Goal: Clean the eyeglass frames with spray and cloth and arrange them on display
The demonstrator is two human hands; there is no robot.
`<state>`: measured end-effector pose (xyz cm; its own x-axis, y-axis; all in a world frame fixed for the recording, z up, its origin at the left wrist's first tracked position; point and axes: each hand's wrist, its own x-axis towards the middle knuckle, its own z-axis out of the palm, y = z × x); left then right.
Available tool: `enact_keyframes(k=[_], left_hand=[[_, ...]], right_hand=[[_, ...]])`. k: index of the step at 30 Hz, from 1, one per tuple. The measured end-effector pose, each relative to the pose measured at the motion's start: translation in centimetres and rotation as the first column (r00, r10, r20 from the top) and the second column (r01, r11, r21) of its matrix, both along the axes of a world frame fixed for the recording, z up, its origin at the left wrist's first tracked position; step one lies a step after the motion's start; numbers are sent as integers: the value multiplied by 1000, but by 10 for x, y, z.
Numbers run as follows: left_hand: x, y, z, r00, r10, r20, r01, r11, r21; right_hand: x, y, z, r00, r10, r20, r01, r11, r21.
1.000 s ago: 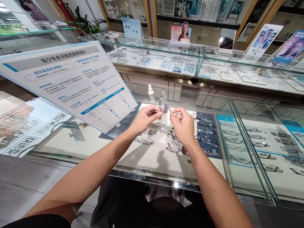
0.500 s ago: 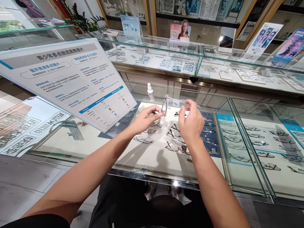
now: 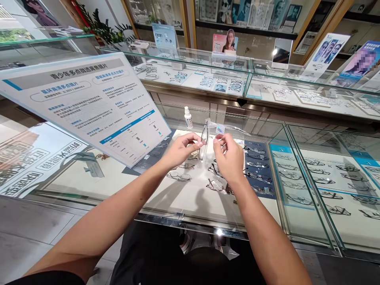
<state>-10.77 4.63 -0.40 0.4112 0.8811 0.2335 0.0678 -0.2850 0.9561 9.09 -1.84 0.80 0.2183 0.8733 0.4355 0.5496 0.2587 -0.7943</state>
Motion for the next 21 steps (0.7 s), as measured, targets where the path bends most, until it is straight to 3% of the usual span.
enact_keyframes(k=[3,11,16,21], left_hand=[[2,-2,0,998,-39,-41,40,999,18],[3,-4,-2,998,-35,-56,38,999,36],[5,-2,-4,994,3,108,6,996,-84],[2,5,-5,944,149,293,-90,975,-203]], right_hand=[[-2,4,-7,991,96,-98,-105,990,-94],[-5,9,-12,938,169,-302,-222,963,-152],[0,11,-9,946,70,-316,-123,981,-153],[12,20,-9,906,-41,-421,-59,973,-222]])
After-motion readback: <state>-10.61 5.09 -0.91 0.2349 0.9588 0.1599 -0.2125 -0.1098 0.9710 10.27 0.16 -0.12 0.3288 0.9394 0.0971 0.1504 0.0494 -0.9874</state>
